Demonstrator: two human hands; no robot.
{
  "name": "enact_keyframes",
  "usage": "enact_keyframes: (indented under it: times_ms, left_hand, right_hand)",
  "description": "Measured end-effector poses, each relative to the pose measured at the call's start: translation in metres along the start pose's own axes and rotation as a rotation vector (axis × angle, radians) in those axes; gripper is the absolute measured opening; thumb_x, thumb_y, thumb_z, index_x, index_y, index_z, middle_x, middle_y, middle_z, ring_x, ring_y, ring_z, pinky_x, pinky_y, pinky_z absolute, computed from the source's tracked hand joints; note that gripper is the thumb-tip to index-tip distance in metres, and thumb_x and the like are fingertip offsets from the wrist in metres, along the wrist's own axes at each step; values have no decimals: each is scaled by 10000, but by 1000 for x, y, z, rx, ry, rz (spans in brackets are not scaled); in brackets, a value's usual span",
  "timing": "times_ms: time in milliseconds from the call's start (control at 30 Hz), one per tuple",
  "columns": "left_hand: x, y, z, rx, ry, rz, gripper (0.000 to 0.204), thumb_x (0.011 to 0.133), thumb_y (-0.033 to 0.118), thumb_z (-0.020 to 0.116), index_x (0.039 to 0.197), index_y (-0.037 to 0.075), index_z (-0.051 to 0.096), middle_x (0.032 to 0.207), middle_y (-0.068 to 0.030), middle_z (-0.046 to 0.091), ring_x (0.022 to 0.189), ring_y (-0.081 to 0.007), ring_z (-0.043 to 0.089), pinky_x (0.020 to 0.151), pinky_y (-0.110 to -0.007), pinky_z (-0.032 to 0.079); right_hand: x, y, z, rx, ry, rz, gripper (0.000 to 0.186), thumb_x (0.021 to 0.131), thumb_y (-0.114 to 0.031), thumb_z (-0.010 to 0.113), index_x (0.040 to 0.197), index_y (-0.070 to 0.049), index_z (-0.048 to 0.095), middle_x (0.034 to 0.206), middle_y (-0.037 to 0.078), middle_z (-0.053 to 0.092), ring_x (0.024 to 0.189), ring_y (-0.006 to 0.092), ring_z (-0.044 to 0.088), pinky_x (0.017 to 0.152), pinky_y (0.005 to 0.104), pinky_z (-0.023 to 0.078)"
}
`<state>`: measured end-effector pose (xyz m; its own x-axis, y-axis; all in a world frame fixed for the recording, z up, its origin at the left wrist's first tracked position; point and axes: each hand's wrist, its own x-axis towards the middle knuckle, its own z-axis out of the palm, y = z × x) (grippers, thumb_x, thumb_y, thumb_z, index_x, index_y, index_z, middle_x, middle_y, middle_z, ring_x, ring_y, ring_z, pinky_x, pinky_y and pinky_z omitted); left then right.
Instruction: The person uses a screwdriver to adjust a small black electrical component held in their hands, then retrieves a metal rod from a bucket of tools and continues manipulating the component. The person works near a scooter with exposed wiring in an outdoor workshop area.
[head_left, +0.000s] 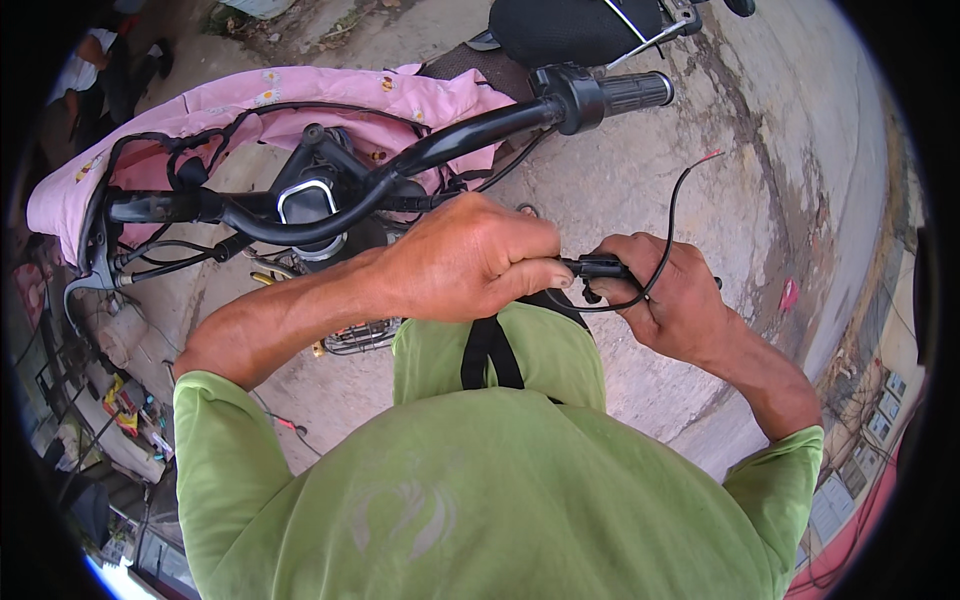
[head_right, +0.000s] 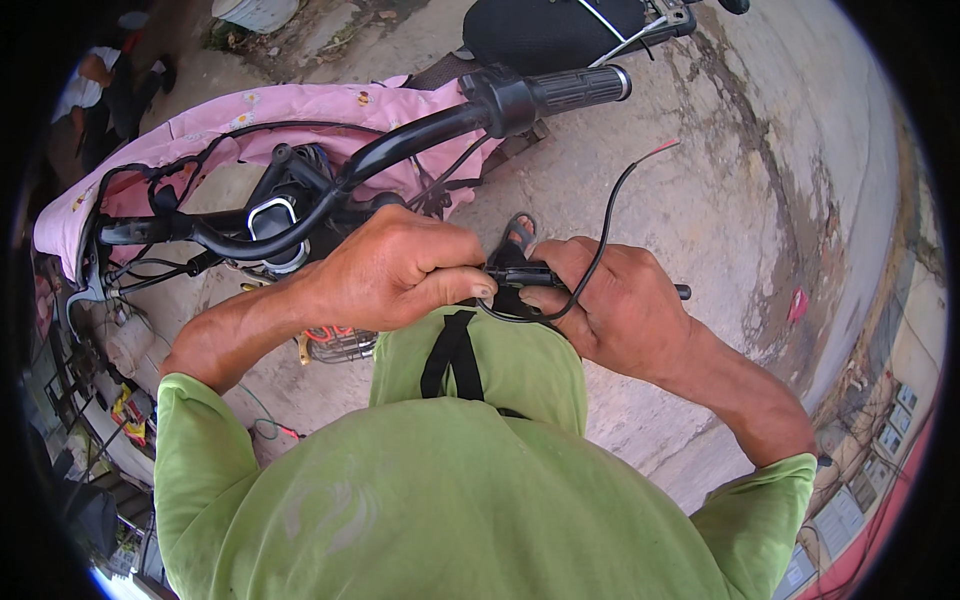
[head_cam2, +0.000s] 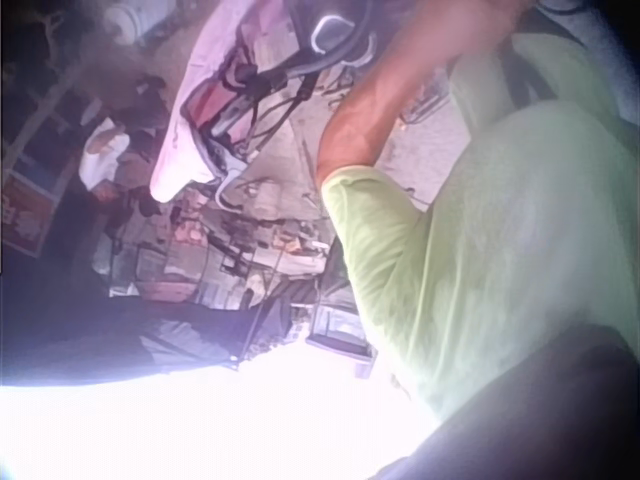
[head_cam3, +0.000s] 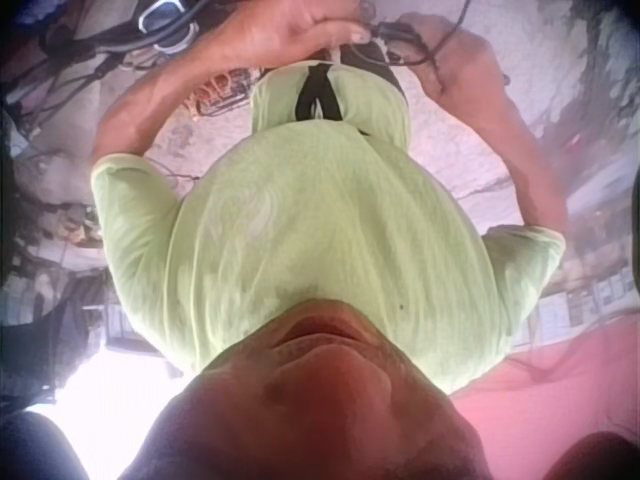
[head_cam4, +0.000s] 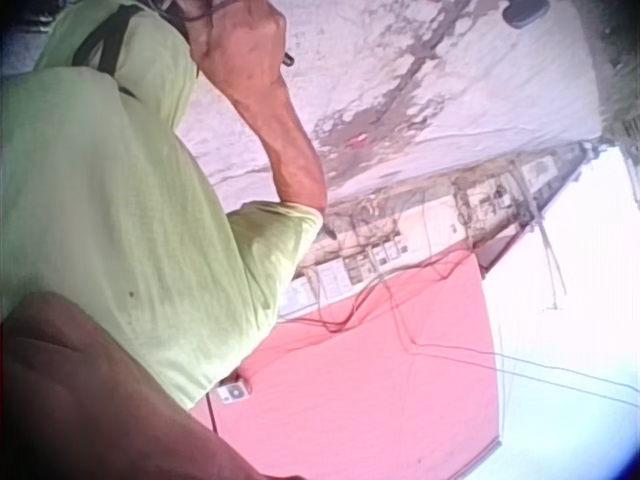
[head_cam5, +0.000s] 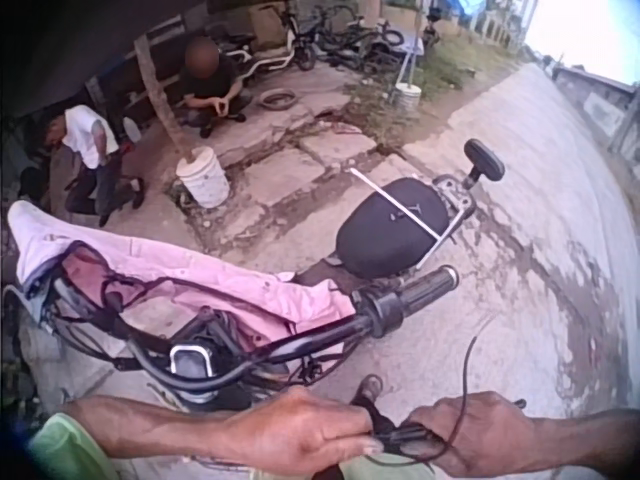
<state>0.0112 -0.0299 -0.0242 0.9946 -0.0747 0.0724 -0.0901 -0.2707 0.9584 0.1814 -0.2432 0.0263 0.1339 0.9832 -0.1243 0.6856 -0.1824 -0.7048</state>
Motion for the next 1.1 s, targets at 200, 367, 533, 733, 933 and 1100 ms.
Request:
enact_keyframes:
  times_ms: [200,367,533,733,933,1100]
  left_hand:
    - [-1,-4,4,167,58,167,197,957,186,780,901,33,670,693,-139,561,617,-352,603,546,-446,456]
    - [-4,-6,5,244,107,146,230,959,213,774,887,36,646,709,-141,575,619,-360,612,547,-468,459]
    - [-9,-8,21,363,245,166,317,922,259,783,839,49,561,765,-128,582,734,-371,647,616,-498,490]
    - [-43,8,35,450,650,291,297,824,208,857,978,46,662,903,-96,649,829,-317,683,726,-458,516]
    - [-186,-3,24,642,777,-211,311,816,37,822,1108,15,719,1080,-162,733,985,-360,708,863,-461,556]
    - [-303,-103,7,899,389,-839,761,753,65,852,1453,135,560,1564,-168,471,1461,-395,427,1176,-542,362]
  right_hand:
    - [4,1,-12,567,-295,431,282,1071,-272,663,988,-2,663,705,19,532,644,122,480,595,333,418]
    - [7,-5,-11,469,-255,443,297,1090,-282,639,999,-1,671,717,-29,516,694,75,440,607,296,399]
    - [-6,-5,7,515,-97,466,298,1083,-277,653,1036,16,680,753,-49,569,696,49,455,609,264,399]
    - [-8,-3,19,618,-98,512,333,1074,-347,673,1036,-16,673,733,-77,534,641,21,389,561,239,323]
    - [-14,-4,18,595,-76,504,305,1075,-317,673,1044,-13,681,736,-70,529,664,32,406,589,239,349]
    - [-8,-6,14,442,-124,447,346,1065,-336,672,1048,10,688,715,-14,501,700,99,443,617,308,399]
